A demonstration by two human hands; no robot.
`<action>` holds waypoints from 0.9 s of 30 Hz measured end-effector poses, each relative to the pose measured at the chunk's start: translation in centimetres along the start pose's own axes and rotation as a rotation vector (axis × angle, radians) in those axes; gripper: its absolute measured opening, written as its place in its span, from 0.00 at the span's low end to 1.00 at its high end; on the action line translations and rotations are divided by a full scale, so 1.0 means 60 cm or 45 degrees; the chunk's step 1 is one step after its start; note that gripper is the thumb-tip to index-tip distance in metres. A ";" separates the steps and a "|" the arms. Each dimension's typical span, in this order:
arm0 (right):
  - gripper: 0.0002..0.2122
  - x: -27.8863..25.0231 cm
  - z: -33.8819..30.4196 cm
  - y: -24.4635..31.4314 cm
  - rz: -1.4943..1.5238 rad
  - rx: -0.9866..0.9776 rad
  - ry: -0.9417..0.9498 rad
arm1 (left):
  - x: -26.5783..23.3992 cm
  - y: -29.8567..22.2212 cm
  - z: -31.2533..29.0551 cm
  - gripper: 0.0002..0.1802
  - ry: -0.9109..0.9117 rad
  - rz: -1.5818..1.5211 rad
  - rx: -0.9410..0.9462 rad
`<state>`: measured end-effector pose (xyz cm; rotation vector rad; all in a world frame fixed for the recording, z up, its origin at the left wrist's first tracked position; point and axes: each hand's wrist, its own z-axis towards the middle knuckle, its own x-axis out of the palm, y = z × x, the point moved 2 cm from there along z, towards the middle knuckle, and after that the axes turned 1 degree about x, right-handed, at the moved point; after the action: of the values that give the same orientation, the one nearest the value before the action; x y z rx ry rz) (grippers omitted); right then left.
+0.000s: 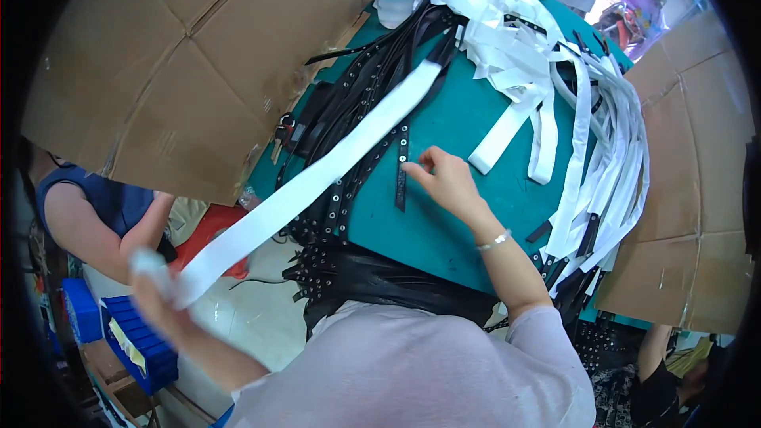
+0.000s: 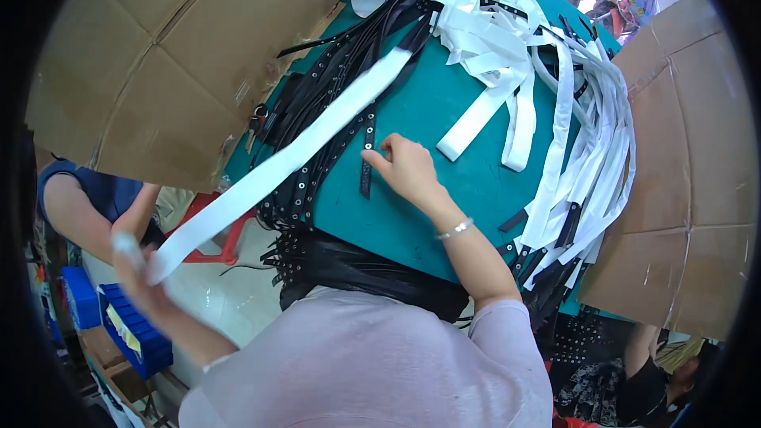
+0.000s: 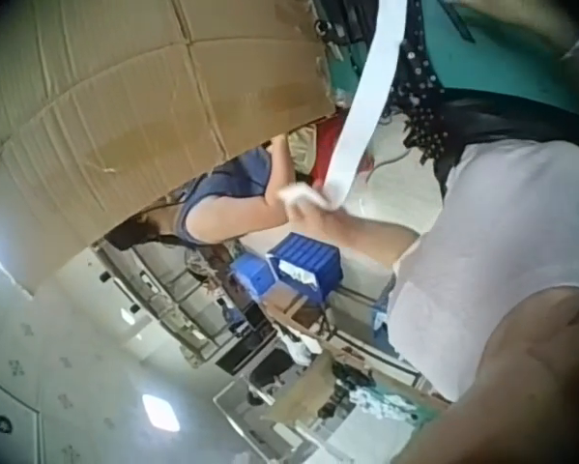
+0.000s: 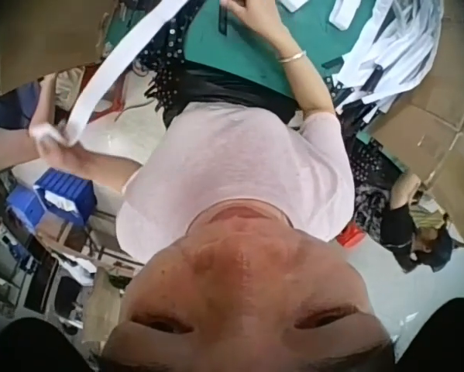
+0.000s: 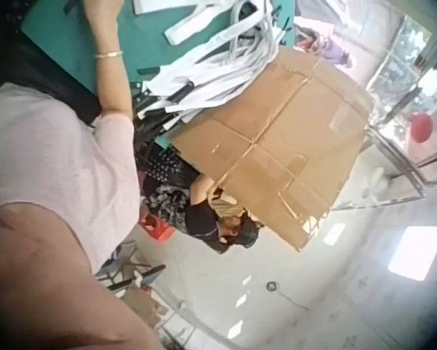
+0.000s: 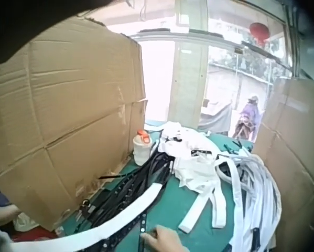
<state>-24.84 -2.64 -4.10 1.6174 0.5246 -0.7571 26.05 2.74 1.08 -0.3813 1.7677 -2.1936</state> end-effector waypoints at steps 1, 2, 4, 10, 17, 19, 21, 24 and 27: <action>0.19 0.037 0.019 -0.024 -0.215 -0.026 -0.021 | -0.068 -0.060 -0.013 0.26 -0.494 0.077 0.127; 0.21 0.061 0.027 -0.040 -0.285 -0.054 -0.084 | -0.133 -0.108 -0.028 0.26 -0.586 0.283 0.361; 0.17 0.088 0.038 -0.043 -0.291 -0.021 -0.118 | -0.172 -0.220 -0.092 0.23 -0.462 0.097 0.340; 0.14 0.097 0.042 -0.045 -0.241 -0.009 -0.219 | 0.096 -0.156 -0.104 0.14 0.102 0.509 0.063; 0.12 -0.024 -0.019 -0.139 -0.300 0.161 -0.055 | 0.485 -0.001 -0.148 0.06 1.299 -0.006 -0.417; 0.08 -0.056 -0.045 -0.115 -0.210 0.286 0.103 | 0.517 0.043 -0.159 0.07 1.375 -0.158 -0.514; 0.09 -0.067 -0.081 -0.110 0.863 0.275 0.436 | 0.541 0.038 -0.174 0.10 1.421 -0.197 -0.604; 0.10 -0.081 -0.125 -0.084 1.514 0.133 0.269 | 0.556 0.037 -0.193 0.13 1.361 -0.239 -0.614; 0.11 -0.090 -0.144 -0.029 1.624 0.068 -0.065 | 0.552 0.045 -0.200 0.13 1.355 -0.105 -0.606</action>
<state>-28.21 6.54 -0.75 1.5856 -0.5782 0.1614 -8.90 0.07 -3.40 0.8071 2.8256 -2.1394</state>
